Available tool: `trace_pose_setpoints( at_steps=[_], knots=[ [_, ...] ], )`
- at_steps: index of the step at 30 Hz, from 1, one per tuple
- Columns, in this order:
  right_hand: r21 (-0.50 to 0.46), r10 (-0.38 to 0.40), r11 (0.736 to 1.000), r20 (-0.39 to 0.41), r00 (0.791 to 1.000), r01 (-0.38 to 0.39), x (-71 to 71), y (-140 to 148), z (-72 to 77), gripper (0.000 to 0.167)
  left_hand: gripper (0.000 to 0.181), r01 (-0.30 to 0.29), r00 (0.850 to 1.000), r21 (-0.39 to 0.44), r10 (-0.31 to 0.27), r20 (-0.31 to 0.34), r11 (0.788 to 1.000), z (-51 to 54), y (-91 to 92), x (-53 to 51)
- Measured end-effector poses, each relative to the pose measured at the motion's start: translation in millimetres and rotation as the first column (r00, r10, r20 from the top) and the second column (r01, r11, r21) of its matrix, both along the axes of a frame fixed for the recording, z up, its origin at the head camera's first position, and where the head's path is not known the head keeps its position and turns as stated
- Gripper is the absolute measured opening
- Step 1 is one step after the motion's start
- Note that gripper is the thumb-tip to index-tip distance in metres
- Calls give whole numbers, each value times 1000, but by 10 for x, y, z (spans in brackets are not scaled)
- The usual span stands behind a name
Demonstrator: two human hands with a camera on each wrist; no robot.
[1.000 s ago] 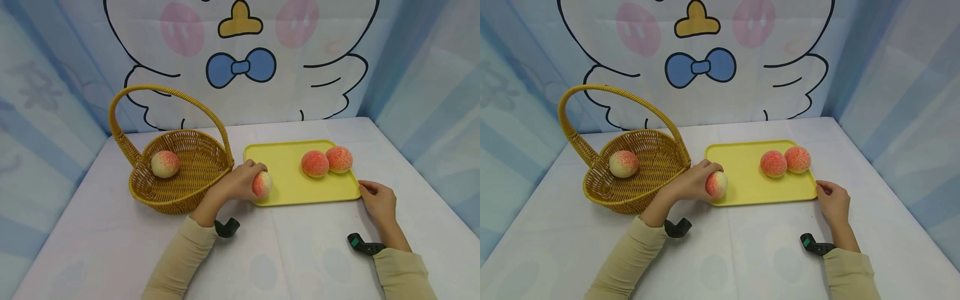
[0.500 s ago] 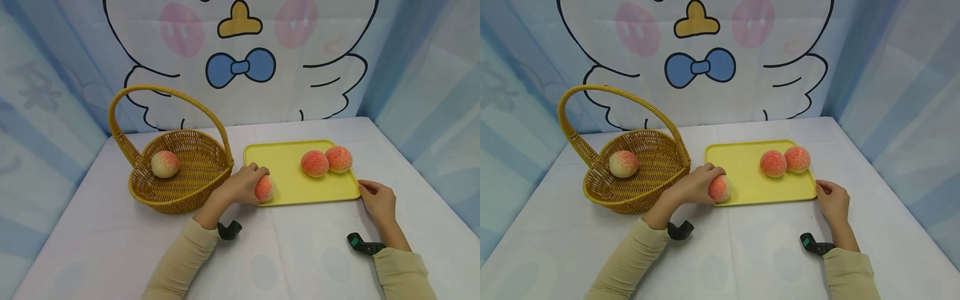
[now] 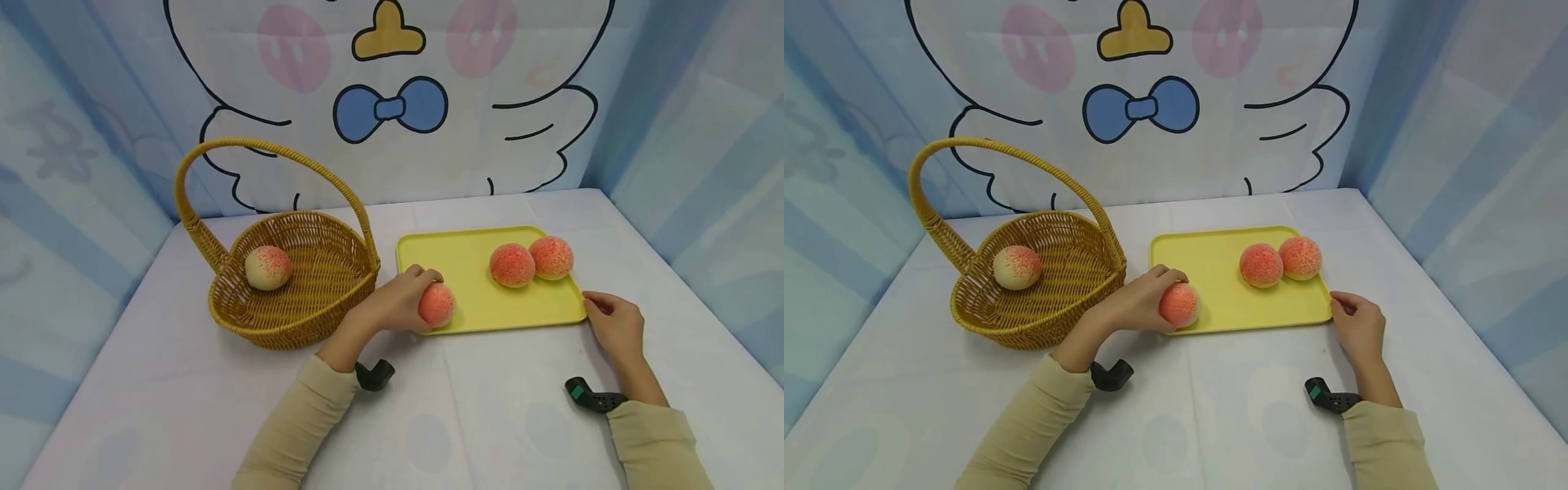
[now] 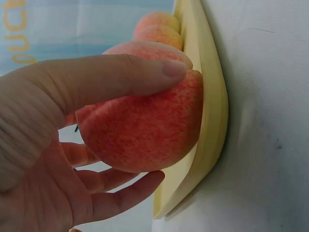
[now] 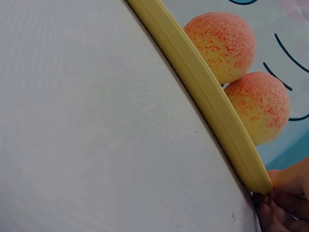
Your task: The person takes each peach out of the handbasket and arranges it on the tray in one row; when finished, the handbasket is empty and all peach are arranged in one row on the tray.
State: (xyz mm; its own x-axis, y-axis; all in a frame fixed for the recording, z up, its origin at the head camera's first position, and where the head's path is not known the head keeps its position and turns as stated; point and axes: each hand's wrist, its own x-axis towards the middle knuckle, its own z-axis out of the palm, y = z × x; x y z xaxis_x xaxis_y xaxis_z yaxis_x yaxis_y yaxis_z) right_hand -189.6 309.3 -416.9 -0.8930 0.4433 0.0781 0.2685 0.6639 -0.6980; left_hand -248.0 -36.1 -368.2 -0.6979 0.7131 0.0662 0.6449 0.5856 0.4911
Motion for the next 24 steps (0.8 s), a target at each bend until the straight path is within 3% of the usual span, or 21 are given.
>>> trace_pose_setpoints(
  at_steps=[11,24],
  knots=[
    [-5,-5,1000,5,1000,5,-26,-12,0,32,68,-13,996,88,5,91,996,-80,18,-45],
    [-7,-15,1000,19,1000,15,-3,-7,23,33,66,-16,999,83,13,32,996,-123,162,19]
  ],
)
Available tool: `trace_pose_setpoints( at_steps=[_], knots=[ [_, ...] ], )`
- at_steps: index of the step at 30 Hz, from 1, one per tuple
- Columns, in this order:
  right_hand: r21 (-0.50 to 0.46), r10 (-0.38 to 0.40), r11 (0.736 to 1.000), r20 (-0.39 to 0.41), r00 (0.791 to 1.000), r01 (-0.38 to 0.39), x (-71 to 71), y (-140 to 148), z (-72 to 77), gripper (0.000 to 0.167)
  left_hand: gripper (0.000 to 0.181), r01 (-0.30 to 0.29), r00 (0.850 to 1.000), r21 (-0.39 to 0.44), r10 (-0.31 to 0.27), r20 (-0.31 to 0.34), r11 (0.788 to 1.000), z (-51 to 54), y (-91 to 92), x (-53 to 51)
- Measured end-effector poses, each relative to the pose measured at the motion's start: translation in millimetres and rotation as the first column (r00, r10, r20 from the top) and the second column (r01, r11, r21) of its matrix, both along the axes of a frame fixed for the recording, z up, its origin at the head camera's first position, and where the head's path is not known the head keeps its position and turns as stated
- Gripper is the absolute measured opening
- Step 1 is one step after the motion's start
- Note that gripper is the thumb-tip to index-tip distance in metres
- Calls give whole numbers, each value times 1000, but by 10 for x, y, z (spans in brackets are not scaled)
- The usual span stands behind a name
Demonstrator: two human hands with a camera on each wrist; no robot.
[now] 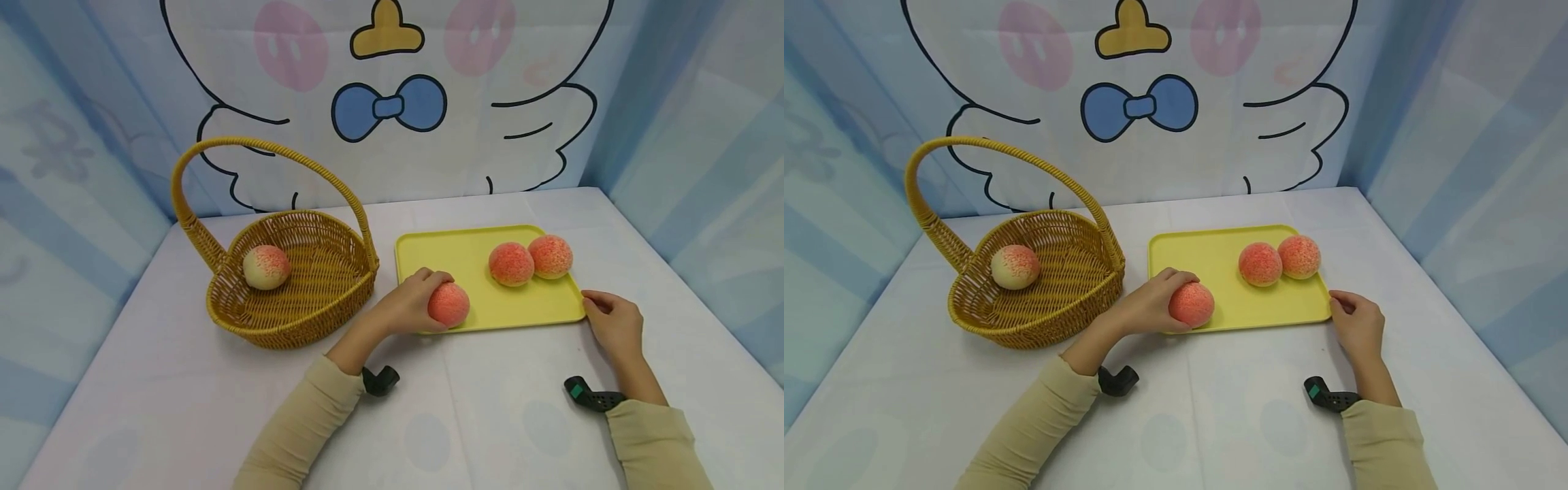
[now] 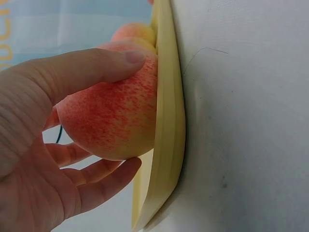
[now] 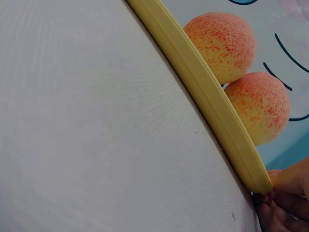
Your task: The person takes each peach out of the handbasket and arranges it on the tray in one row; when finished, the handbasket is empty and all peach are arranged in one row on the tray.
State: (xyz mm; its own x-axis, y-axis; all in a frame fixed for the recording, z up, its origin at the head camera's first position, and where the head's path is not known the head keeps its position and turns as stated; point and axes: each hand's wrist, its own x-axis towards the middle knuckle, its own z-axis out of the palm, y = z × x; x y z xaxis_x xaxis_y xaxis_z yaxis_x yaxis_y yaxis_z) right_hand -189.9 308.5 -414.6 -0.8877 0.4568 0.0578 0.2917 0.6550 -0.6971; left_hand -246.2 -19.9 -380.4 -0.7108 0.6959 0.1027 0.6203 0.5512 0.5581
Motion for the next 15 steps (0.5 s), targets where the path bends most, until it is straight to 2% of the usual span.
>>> trace_pose_setpoints(
  at_steps=[4,10,15],
  knots=[
    [-2,4,1000,-2,1000,-4,-1,-6,7,33,68,-9,1000,-10,9,-11,1000,0,3,12],
    [-1,4,1000,0,1000,-4,-3,-12,2,33,74,15,1000,-22,-15,-15,1000,41,-15,17],
    [-9,-1,1000,14,1000,1,1,7,1,34,64,32,999,-4,-33,-30,999,75,-21,3]
  ],
)
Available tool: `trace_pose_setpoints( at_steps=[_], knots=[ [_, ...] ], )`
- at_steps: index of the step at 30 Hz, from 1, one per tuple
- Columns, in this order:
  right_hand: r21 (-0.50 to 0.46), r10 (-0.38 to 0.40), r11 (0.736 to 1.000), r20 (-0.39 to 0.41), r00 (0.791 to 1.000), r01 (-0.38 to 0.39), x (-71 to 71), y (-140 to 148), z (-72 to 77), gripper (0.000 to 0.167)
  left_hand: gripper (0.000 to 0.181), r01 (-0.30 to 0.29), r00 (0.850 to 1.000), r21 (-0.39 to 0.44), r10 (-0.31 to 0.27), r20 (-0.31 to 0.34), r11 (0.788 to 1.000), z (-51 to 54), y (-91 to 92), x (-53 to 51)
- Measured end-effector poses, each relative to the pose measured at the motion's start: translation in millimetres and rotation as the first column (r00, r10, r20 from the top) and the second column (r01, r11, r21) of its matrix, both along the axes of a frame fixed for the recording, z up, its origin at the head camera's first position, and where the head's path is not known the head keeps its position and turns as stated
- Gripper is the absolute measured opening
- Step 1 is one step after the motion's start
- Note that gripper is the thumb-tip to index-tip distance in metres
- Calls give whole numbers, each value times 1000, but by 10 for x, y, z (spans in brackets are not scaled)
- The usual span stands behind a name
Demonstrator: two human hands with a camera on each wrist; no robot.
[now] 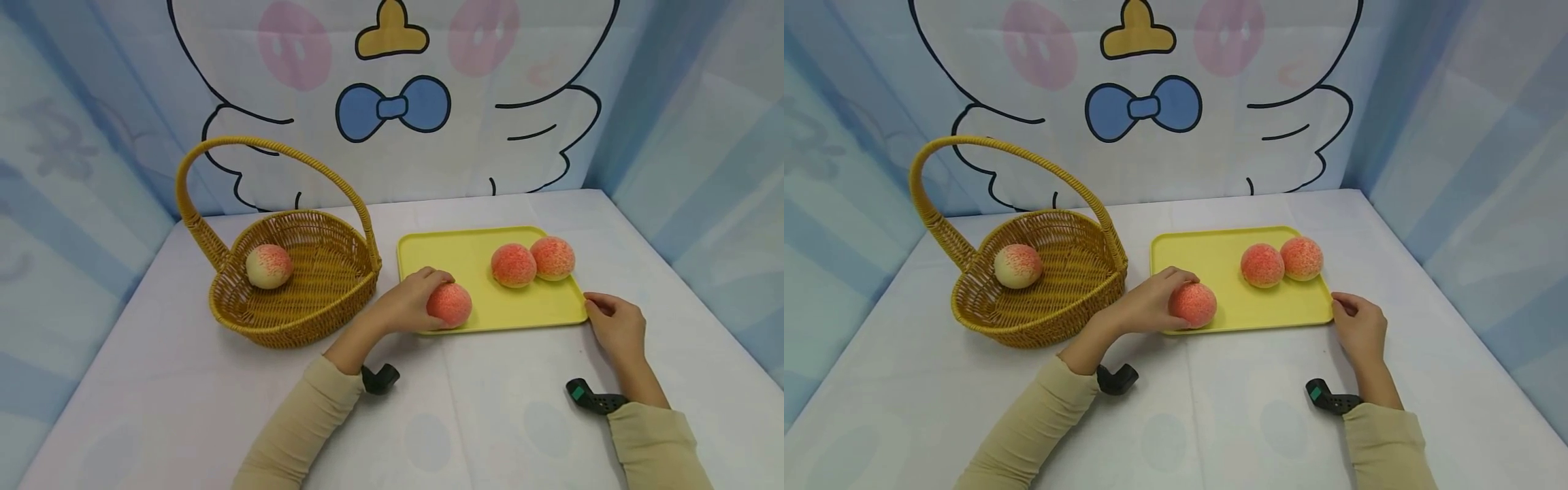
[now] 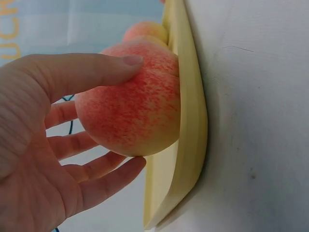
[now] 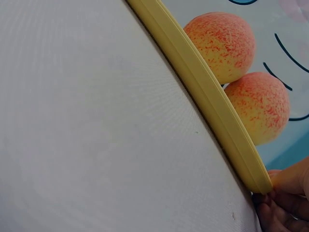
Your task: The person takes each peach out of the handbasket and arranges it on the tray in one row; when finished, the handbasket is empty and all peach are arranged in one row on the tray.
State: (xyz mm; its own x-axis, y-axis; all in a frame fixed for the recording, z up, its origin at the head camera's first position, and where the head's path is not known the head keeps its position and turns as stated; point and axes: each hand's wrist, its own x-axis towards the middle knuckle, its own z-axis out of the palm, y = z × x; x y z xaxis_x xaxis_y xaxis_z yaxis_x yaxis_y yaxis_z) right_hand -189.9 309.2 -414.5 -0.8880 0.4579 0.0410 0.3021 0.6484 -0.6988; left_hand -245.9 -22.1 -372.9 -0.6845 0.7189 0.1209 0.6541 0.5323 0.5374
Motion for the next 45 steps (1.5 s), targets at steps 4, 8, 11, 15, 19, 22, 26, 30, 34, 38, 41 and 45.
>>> trace_pose_setpoints(
  at_steps=[4,8,11,15,19,22,26,30,34,38,41,45],
  knots=[
    [-1,5,1000,-2,1000,-5,13,22,6,34,59,-2,1000,18,2,3,1000,-22,35,-38],
    [6,23,1000,-20,1000,-23,10,36,9,35,60,-26,1000,20,25,3,999,-41,92,-113],
    [-1,23,1000,-16,1000,-23,5,27,2,35,61,-37,999,11,37,16,999,-45,132,-184],
    [-9,19,1000,-5,1000,-20,5,9,-12,35,62,-56,997,2,56,47,998,-43,168,-243],
    [-8,19,1000,-4,1000,-19,3,16,-17,35,62,-71,996,11,70,60,997,-39,215,-277],
    [-5,16,1000,-4,1000,-16,1,22,-20,35,62,-73,995,20,72,62,997,-37,252,-315],
    [4,16,1000,-5,1000,-16,-4,23,-26,35,63,-80,995,13,79,66,997,-26,304,-377],
    [-4,18,1000,0,1000,-18,-15,13,-17,36,63,-96,993,5,95,74,995,-13,356,-443],
    [-8,19,1000,-6,1000,-19,-12,9,-3,36,63,-109,991,8,107,82,994,-15,423,-519],
    [-9,20,1000,-14,1000,-20,-3,7,6,35,62,-116,989,13,114,99,993,-6,469,-576],
    [-13,18,1000,-12,1000,-18,1,9,-1,35,62,-118,987,12,116,109,993,5,494,-605],
    [-17,10,1000,-4,1000,-10,-1,15,-14,35,62,-118,986,11,116,117,993,18,527,-640]
  ],
)
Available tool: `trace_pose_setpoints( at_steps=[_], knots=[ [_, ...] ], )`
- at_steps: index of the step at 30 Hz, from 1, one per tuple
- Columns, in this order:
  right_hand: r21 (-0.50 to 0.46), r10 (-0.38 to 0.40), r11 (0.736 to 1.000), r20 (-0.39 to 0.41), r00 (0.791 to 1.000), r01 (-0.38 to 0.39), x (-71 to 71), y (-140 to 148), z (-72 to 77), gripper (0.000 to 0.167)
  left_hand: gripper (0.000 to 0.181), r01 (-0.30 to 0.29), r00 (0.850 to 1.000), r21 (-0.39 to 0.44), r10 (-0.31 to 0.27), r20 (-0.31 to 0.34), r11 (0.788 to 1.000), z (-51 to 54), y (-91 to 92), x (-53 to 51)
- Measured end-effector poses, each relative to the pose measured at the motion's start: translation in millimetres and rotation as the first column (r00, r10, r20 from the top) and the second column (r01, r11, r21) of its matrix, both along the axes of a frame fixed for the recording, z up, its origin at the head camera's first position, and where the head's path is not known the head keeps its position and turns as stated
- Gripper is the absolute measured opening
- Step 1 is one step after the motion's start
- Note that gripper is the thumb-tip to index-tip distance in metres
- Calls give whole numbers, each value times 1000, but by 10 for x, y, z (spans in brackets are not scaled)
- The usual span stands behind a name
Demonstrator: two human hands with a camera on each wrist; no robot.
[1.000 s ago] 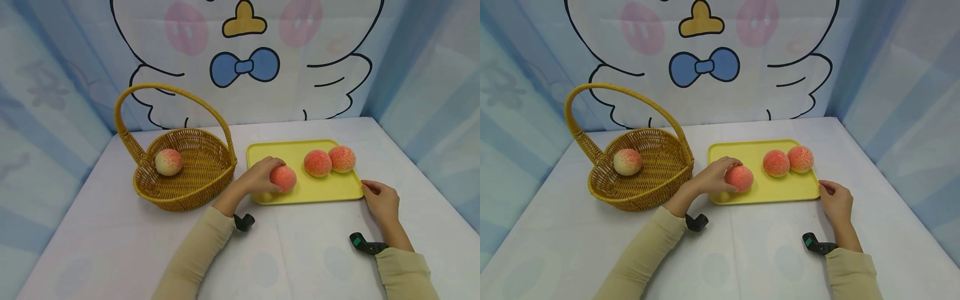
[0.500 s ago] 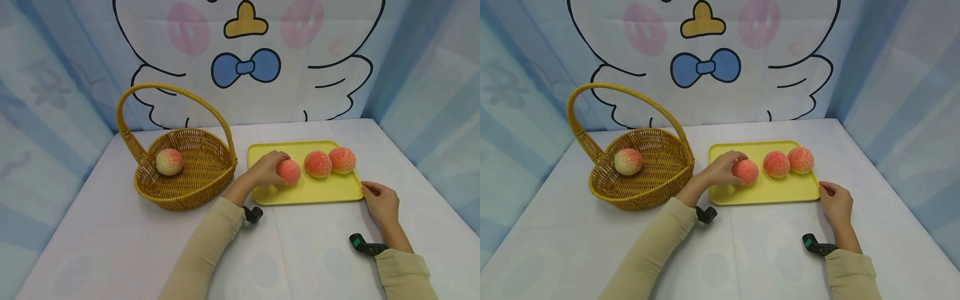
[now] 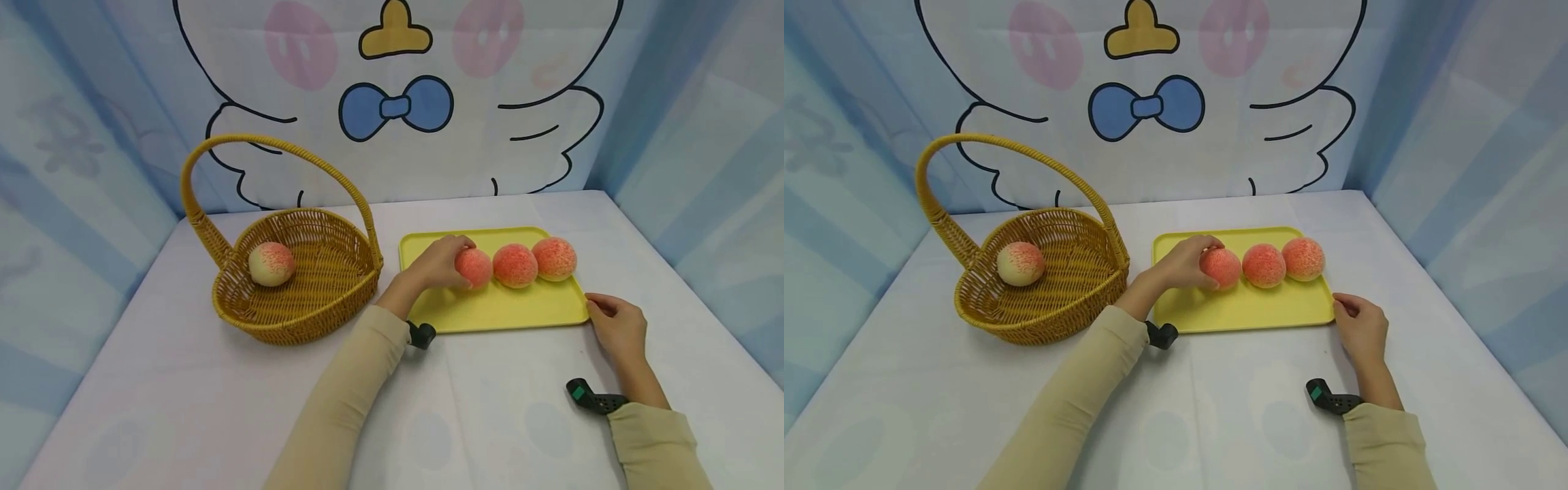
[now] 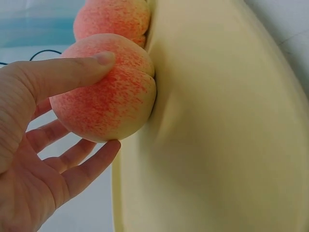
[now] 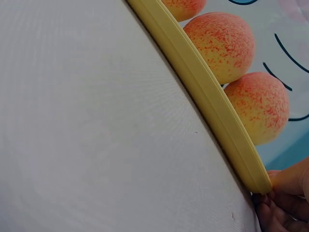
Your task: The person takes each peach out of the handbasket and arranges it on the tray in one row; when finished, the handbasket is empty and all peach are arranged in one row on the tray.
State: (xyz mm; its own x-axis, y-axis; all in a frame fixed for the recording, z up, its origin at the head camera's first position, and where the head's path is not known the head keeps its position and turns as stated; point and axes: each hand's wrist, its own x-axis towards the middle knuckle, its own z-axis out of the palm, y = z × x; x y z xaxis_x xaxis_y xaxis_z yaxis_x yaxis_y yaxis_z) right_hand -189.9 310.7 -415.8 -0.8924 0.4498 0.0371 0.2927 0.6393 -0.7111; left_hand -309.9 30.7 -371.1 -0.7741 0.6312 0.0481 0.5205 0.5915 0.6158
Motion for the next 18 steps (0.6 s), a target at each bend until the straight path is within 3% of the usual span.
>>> trace_pose_setpoints(
  at_steps=[10,18],
  knots=[
    [15,-1,1000,-19,1000,1,-18,2,-20,35,62,7,1000,20,-7,10,1000,39,26,-39],
    [-5,-9,1000,0,1000,9,-13,11,-29,36,63,-6,1000,37,6,8,999,-15,46,-42]
  ],
)
